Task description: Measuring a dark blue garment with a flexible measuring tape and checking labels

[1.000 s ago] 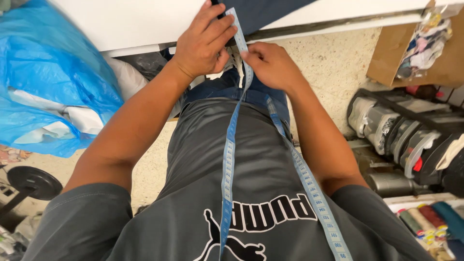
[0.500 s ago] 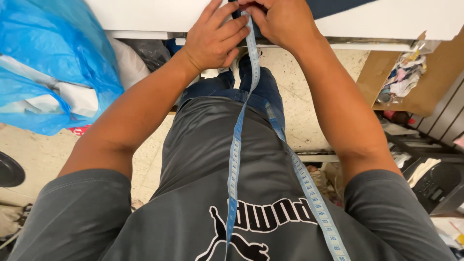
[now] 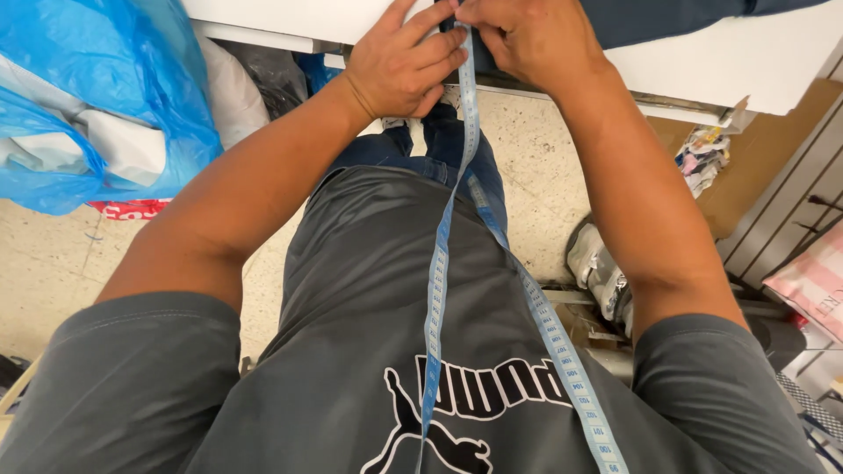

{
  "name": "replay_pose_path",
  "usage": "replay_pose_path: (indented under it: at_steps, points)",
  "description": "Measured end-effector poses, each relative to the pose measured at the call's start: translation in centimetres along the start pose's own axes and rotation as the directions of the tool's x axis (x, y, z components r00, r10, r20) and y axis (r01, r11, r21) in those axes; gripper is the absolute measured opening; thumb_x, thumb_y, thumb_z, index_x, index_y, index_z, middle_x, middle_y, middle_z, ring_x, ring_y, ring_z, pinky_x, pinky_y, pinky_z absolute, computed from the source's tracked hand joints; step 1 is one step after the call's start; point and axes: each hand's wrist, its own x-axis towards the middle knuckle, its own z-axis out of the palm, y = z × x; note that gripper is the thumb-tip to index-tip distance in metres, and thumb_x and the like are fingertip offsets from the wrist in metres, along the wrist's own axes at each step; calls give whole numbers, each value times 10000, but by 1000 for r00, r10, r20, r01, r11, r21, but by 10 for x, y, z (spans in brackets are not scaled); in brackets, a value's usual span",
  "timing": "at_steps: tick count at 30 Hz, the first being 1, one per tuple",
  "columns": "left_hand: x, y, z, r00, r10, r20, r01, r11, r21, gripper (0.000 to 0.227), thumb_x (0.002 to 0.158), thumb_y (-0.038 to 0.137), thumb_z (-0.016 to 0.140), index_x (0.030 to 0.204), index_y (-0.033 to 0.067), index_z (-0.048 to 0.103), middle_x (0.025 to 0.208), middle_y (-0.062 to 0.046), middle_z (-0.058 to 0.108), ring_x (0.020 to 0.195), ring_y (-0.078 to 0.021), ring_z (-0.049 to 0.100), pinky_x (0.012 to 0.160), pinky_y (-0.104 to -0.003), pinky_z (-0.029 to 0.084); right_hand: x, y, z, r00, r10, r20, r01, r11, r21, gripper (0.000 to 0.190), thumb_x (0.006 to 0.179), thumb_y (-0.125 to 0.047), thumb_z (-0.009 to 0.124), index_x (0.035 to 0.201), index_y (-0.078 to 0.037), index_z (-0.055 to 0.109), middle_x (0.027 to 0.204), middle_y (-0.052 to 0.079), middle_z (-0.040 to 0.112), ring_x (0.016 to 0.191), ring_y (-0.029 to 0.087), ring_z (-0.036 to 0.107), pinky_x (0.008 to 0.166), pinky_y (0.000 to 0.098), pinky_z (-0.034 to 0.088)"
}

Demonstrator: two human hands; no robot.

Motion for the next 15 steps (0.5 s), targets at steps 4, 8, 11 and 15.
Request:
replay_pose_path:
  at_steps: [4, 8, 11, 15]
  points:
    - [-1, 0, 0, 1000, -7, 13, 7, 1000, 21, 504, 804, 282, 798, 1259, 67, 805, 1309, -96, 715, 1375, -390, 555, 1165, -617, 373, 8, -6, -37, 983, 179, 41, -178, 983, -37, 194, 1024, -40, 768, 1205, -102, 799, 1050, 88, 771, 895, 323, 716, 740, 413, 511]
    - [-2, 4, 2, 997, -70, 15, 71, 997, -29, 463, 864, 279, 696, 1264, 79, 816, 1298, -80, 730, 1378, -412, 551, 1211, -624, 318, -18, -42, -79, 755, 641, -137, -418, 632, 653, 268, 939, 208, 546, 1129, 28, 607, 1045, 175, 590, 837, 284, 691, 689, 330, 538]
    - [1, 7, -2, 990, -138, 3, 137, 975, -176, 424, 854, 182, 702, 1244, 54, 805, 1294, -113, 722, 1413, -405, 512, 1235, -598, 301, -65, -71, -48, 388, 857, 339, -628, -24, 778, 68, 782, -52, 552, 790, -101, 599, 606, 67, 604, 562, 146, 585, 585, 238, 474]
    - [21, 17, -7, 952, -294, -80, 256, 914, -315, 331, 842, 73, 599, 1089, 56, 819, 1169, -74, 742, 1341, -374, 593, 1181, -622, 341, -36, -118, 19, 169, 888, 428, -881, -58, 469, 198, 875, -341, 774, 963, -164, 767, 1001, -1, 781, 940, 112, 717, 897, 285, 537]
